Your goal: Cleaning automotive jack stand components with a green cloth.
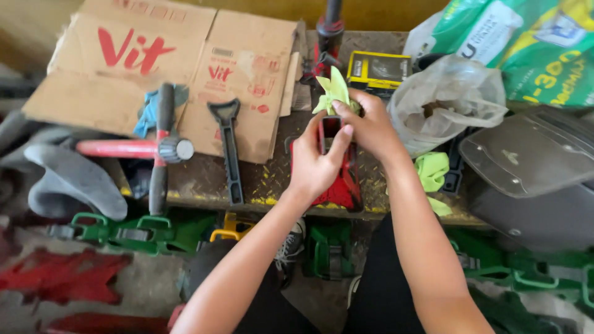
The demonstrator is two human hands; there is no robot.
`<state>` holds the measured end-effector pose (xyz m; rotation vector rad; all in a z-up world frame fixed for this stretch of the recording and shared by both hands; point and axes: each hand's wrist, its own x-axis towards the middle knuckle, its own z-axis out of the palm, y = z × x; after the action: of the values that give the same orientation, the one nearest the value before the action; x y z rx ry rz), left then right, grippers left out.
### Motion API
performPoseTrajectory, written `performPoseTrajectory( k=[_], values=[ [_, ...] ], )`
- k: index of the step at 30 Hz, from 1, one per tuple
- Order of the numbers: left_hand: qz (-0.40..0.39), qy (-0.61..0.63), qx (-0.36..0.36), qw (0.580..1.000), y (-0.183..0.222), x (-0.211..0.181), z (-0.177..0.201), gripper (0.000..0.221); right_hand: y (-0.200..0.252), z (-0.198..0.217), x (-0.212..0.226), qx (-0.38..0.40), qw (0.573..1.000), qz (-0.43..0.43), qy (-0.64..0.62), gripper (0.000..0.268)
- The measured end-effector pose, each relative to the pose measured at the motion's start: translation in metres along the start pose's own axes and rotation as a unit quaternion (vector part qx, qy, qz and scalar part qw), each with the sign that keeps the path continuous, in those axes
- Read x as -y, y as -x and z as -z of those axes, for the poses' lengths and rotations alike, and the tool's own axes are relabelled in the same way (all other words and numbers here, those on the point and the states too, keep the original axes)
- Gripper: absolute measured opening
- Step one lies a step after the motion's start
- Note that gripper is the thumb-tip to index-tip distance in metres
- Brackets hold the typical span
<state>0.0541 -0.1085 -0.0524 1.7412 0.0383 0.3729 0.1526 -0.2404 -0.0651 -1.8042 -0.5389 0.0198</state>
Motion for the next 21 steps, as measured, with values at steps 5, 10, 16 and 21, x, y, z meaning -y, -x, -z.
performPoseTrajectory(
  k=[5, 10, 16, 21],
  values=[
    [-0.054, -0.019, 0.0, 0.998, 0.001, -0.018, 0.011, 0.064, -0.005, -0.005, -0.002, 0.023, 0.997, -0.004, 0.078, 0.037],
    [-0.052, -0.023, 0.015, 0.998, 0.0, -0.02, 0.012, 0.066, -0.001, 0.001, -0.028, 0.05, 0.988, -0.136, 0.05, 0.043],
    [-0.289, -0.101, -0.016, 0.952, -0.005, -0.036, 0.019, 0.06, 0.004, 0.01, -0.054, 0.013, 0.884, -0.346, -0.315, 0.03],
    [-0.229, -0.087, 0.033, 0.969, -0.006, -0.021, 0.007, 0.053, 0.009, 0.003, -0.029, 0.008, 0.857, -0.336, -0.389, 0.028]
  ],
)
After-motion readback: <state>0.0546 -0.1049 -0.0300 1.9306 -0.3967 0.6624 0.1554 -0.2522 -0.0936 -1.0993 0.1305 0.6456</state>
